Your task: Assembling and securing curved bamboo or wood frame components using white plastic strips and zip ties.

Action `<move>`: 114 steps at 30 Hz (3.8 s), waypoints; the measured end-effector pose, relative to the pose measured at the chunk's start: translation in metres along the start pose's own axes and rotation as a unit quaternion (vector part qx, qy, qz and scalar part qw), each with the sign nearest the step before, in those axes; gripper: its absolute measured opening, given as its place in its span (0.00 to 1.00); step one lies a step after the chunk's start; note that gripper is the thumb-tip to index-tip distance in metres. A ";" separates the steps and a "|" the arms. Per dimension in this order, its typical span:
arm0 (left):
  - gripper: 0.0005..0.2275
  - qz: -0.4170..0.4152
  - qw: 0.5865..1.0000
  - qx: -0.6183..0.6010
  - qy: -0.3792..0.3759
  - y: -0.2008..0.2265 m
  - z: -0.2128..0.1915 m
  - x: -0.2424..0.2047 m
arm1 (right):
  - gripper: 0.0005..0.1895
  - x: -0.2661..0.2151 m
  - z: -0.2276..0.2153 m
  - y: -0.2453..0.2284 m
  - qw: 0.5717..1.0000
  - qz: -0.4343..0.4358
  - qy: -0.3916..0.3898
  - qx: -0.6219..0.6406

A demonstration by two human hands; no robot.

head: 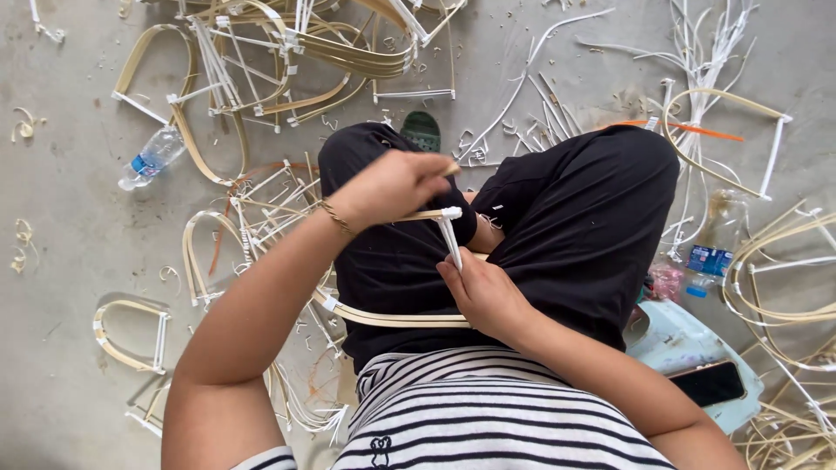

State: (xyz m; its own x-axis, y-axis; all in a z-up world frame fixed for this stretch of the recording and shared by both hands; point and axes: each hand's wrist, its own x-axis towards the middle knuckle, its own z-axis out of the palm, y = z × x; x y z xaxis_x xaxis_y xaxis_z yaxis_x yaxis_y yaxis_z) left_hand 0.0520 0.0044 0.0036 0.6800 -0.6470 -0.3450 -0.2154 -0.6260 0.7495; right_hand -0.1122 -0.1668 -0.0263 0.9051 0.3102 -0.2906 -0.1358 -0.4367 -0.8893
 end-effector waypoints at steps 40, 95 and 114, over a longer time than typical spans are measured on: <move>0.10 -0.010 0.979 -0.087 -0.185 0.069 0.036 -0.007 | 0.07 -0.010 -0.116 0.050 0.781 -0.081 0.200 0.585; 0.09 0.005 0.989 -0.085 -0.119 0.076 0.028 -0.011 | 0.11 -0.035 -0.068 0.033 0.990 -0.059 0.059 0.111; 0.08 0.036 0.998 -0.031 -0.038 0.088 0.038 -0.038 | 0.06 0.022 -0.153 -0.010 0.953 -0.238 -0.033 -0.184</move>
State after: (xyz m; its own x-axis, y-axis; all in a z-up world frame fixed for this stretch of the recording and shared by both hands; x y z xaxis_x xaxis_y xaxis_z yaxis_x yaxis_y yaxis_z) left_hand -0.0191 -0.0424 0.0609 0.6086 -0.7221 -0.3289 -0.2160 -0.5496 0.8070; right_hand -0.0291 -0.2850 0.0308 0.8006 0.5936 0.0822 0.4448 -0.4969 -0.7451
